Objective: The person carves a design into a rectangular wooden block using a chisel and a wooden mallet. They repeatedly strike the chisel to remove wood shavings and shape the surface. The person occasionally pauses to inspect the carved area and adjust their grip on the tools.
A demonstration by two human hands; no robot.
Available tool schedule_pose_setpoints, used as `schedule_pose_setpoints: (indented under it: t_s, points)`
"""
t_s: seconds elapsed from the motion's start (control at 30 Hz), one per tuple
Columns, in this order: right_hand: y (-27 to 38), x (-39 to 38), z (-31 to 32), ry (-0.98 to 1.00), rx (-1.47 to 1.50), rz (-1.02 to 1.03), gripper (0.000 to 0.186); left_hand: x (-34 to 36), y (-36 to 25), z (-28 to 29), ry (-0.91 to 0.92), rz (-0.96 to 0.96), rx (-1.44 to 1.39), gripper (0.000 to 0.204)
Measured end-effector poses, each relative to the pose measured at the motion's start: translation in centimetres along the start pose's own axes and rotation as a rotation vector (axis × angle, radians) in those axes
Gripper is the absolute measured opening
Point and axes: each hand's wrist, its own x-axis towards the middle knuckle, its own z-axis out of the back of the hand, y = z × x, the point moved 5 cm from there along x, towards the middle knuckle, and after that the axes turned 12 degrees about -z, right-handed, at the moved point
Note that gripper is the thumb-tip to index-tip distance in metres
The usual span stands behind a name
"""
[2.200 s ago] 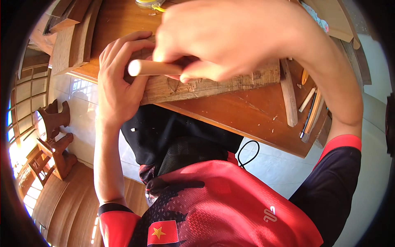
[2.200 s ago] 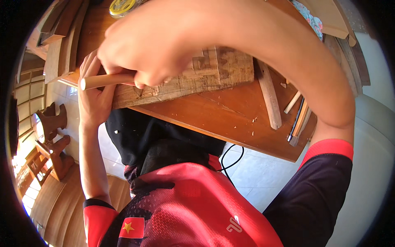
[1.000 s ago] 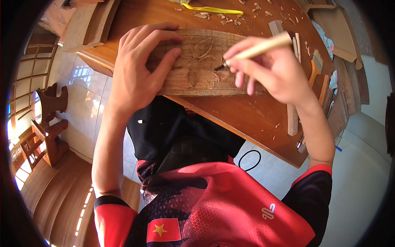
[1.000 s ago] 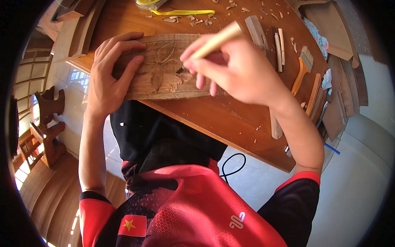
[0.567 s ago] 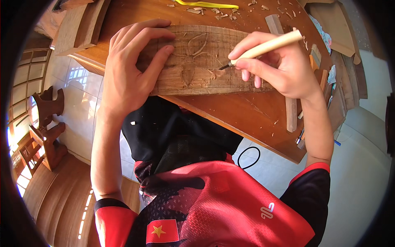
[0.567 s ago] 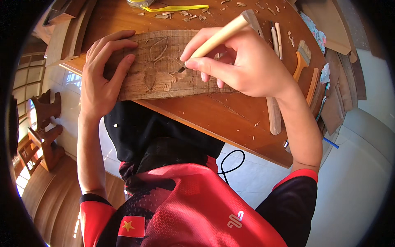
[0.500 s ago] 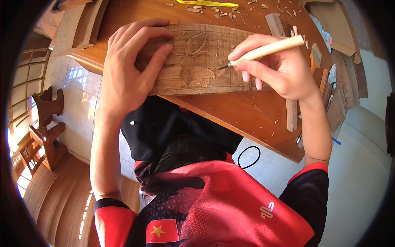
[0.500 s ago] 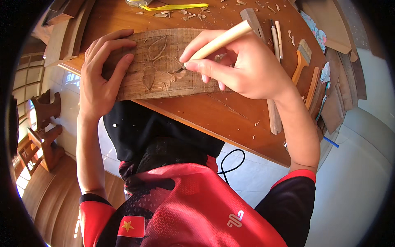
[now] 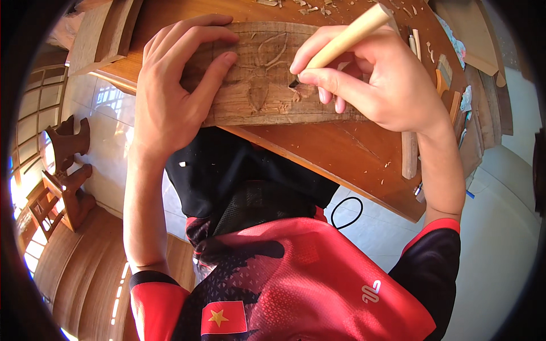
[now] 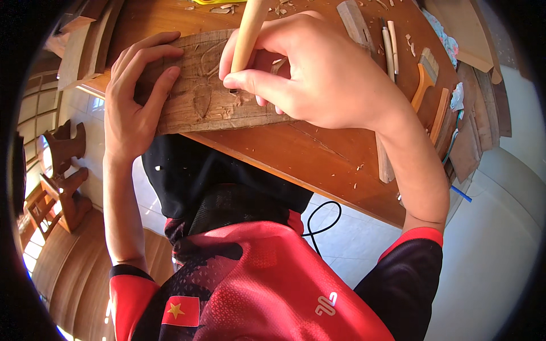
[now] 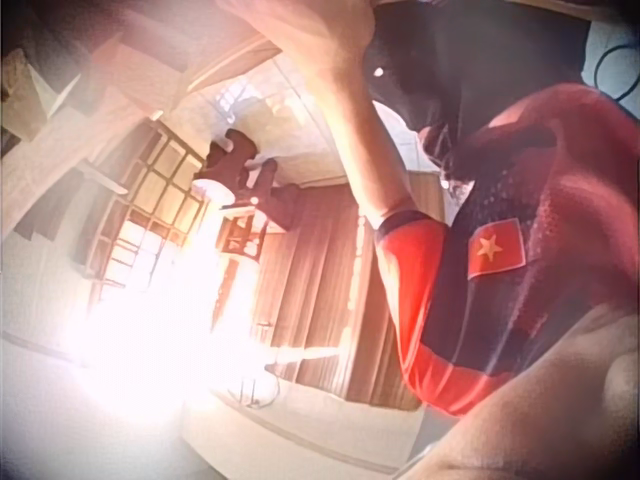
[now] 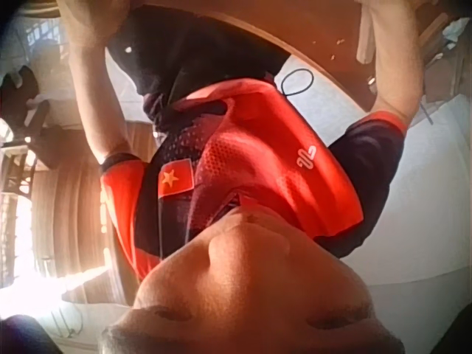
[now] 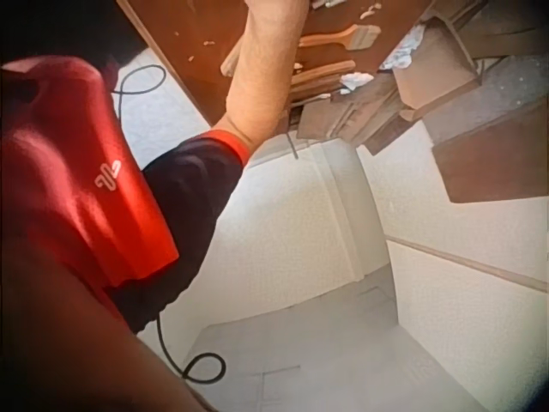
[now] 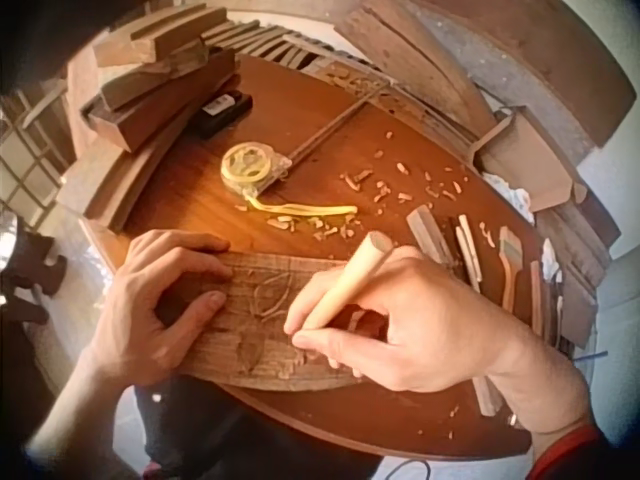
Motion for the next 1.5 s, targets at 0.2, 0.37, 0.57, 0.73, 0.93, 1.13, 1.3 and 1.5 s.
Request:
schedule_pose_setpoints:
  t_s: [0.2,0.37,0.57,0.73,0.93,1.13,1.3,1.5]
  points:
    - [-0.9,1.6,1.1,0.136,0.252,-0.296,0.023,0.2,0.0,-0.1,-0.029,-0.014,-0.003,0.019]
    - [-0.9,2.4,1.7,0.291,0.410,-0.352,0.028,0.2,0.1,-0.1,-0.045,-0.005,-0.004,0.018]
    - [-1.1,1.7,1.5,0.184,0.286,-0.246,0.024,0.1,0.1,-0.2,0.001,-0.011,-0.002,0.020]
    - [-0.6,-0.2,0.8,0.020,0.012,-0.037,0.012,0.0,0.0,-0.1,-0.002,-0.010,-0.002,0.020]
    - [-0.3,0.2,0.1,-0.069,0.144,-0.192,0.017,0.2,0.2,-0.1,-0.055,-0.018,0.004,0.018]
    - [-0.5,0.4,0.0,-0.071,0.231,-0.281,0.021,0.1,0.1,-0.1,-0.052,-0.008,0.005,0.018]
    - [-3.2,-3.2,-2.0,-0.303,0.385,-0.010,0.015,0.1,-0.1,-0.1,0.001,0.007,-0.016,0.020]
    - [-3.1,-4.0,-3.3,-0.411,0.519,-0.227,0.018,-0.1,0.2,-0.4,-0.059,-0.014,-0.011,0.018]
